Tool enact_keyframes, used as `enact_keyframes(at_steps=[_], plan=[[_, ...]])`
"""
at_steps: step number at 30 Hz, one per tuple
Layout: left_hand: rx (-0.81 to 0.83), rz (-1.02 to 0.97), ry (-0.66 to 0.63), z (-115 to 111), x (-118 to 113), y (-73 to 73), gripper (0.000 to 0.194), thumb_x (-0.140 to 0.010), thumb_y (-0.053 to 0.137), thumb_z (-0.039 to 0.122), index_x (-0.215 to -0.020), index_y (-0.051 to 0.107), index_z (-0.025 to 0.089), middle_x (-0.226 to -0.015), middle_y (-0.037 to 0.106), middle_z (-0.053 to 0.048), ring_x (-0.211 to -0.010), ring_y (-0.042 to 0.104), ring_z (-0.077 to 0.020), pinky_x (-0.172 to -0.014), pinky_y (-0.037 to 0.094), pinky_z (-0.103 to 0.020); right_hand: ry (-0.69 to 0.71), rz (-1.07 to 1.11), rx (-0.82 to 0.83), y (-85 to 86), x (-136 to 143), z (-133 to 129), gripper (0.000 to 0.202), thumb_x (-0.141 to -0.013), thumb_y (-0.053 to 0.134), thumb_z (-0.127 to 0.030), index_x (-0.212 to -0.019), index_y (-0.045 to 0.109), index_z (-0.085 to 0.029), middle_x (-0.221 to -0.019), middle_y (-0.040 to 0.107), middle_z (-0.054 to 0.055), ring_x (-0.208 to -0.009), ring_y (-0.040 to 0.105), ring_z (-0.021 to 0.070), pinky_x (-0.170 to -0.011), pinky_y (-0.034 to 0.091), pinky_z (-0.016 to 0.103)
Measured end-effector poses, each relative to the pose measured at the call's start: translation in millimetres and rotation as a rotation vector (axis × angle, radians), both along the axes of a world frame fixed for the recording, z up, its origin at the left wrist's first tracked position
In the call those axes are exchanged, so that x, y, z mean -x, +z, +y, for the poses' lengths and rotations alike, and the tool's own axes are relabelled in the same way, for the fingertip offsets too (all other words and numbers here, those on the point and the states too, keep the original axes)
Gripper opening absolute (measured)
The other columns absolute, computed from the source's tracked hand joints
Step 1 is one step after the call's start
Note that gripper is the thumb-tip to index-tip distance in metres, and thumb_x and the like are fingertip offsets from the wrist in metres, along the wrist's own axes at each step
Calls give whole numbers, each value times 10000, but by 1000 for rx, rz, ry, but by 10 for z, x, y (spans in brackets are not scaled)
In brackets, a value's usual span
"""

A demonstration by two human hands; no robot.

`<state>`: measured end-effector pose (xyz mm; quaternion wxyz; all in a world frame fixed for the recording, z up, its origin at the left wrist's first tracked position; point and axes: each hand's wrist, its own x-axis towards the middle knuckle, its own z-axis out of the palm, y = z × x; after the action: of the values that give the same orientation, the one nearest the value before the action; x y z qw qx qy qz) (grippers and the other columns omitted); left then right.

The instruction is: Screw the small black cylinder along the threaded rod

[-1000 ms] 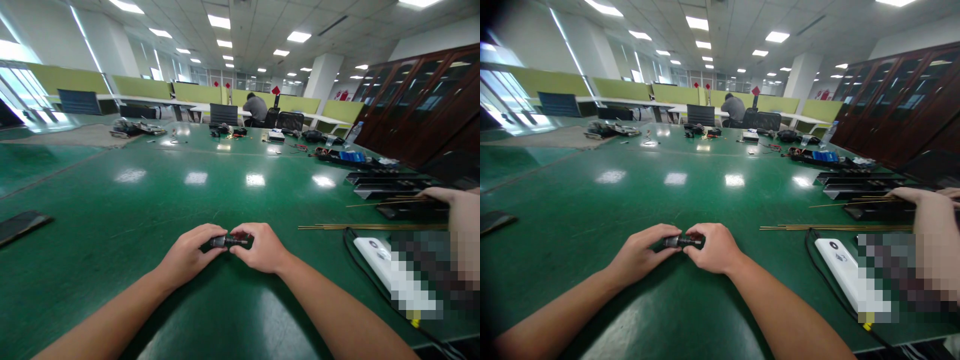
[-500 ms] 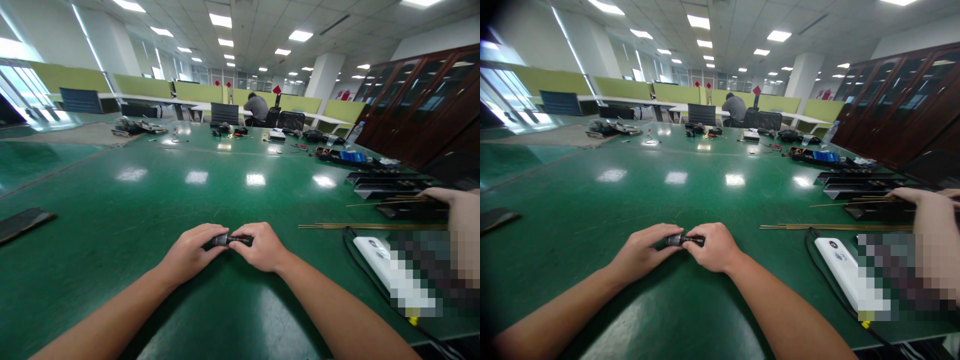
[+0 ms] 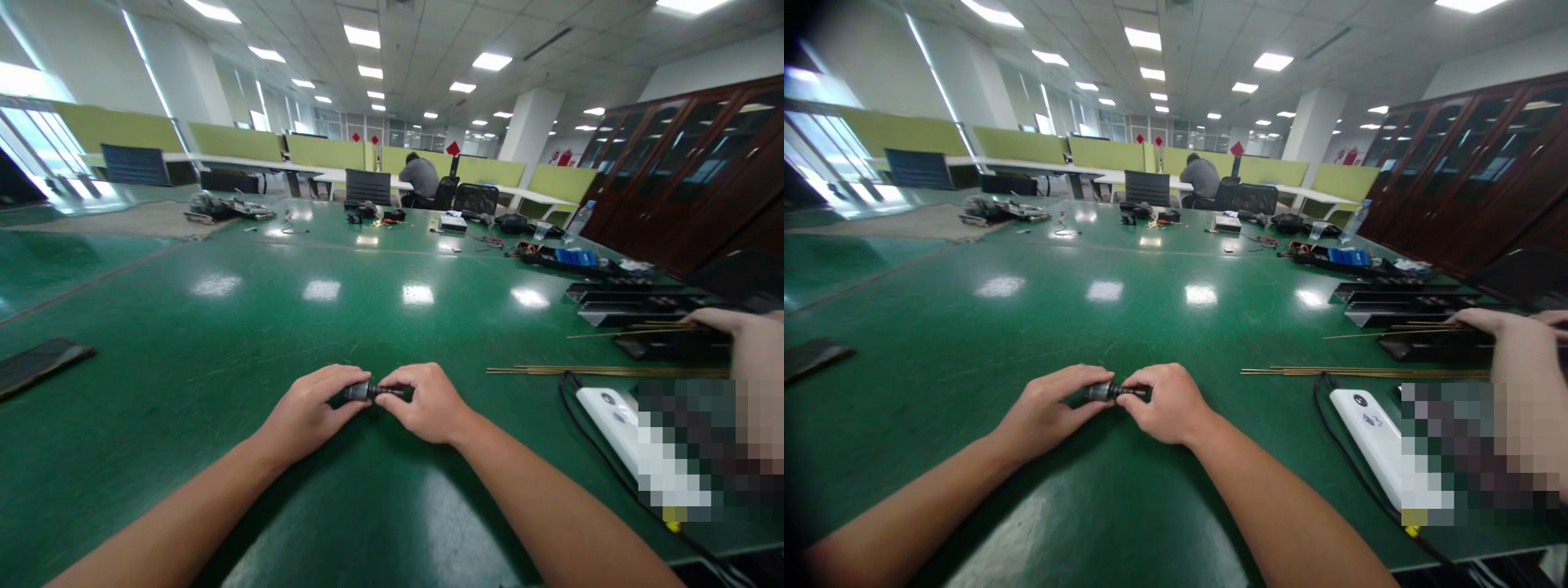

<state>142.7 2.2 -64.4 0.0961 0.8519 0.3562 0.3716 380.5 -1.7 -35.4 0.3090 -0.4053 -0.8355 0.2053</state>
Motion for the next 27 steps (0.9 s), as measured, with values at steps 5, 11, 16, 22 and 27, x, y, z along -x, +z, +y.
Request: enact_keyframes(at_steps=[5,11,16,22,27], plan=[[-4,-9,-1,-1,-4,10,350,-873,714,282,-1214,634,264,-1155,688,-18,-1061,656,-161,-964,539,-291,2,12,-10,-7,1,1,142,-878,679,-278,-975,759,-214,-907,755,16,-825,682,163,-758,469,258],[-9,-17,10,4,4,13,353,-867,722,284,-1209,636,271,-1153,689,-12,-1060,657,-155,-965,539,-287,-3,26,-3,-16,-4,0,139,-881,675,-276,-979,757,-220,-913,753,12,-829,680,162,-764,473,260],[-17,-21,22,11,9,18,356,-861,729,282,-1205,637,280,-1154,690,-1,-1057,658,-146,-969,536,-279,-6,34,3,-5,-7,6,132,-879,675,-273,-970,755,-222,-914,753,13,-833,681,167,-772,475,267],[-17,-27,17,11,16,27,348,-861,727,281,-1198,640,268,-1146,693,-11,-1051,663,-154,-957,546,-293,-11,32,-3,-5,-4,4,133,-877,676,-273,-969,755,-219,-914,753,14,-836,682,168,-770,473,265],[-34,-48,23,17,29,40,351,-851,736,279,-1190,645,259,-1133,699,-19,-1035,671,-162,-942,557,-299,-22,54,-1,4,-7,9,121,-869,684,-264,-956,756,-221,-894,751,6,-818,680,158,-768,473,262]])
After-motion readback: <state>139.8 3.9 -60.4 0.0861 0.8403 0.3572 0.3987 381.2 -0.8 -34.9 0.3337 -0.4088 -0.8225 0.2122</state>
